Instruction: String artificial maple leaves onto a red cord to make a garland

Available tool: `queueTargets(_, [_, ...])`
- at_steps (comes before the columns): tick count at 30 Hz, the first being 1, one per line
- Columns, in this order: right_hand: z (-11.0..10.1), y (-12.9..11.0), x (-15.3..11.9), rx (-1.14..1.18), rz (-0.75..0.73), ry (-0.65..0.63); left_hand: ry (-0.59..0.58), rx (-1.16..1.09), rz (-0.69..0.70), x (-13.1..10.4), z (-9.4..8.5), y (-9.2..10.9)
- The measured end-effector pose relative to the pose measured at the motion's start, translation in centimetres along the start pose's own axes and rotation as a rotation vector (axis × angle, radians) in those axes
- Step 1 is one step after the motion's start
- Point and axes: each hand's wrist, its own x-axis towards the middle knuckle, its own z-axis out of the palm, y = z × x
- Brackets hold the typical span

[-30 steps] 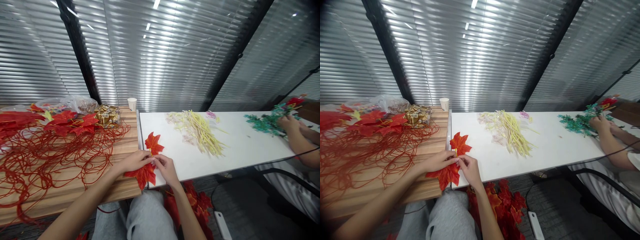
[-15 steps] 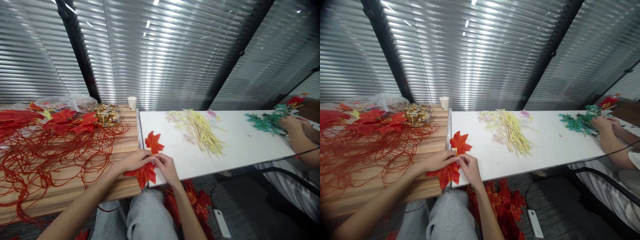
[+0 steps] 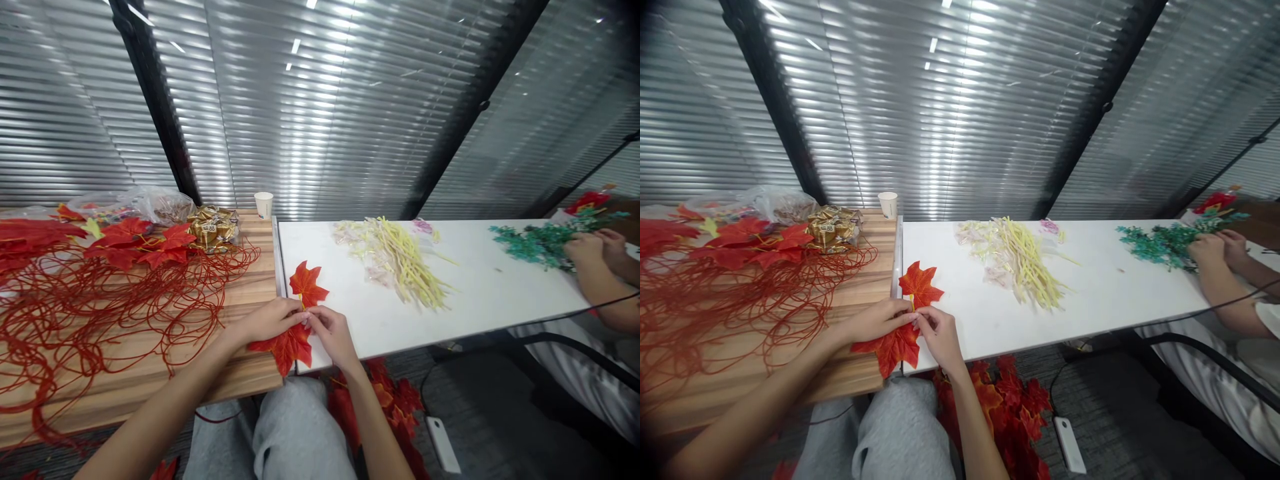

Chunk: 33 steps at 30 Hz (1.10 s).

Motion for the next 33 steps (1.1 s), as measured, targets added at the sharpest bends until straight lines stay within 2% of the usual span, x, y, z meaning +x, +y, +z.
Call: queueTargets(33, [-0.05, -0.02, 0.04, 0.007, 0.005, -0.013, -0.003, 0.075, 0.020, 0.08, 0.18, -0.24])
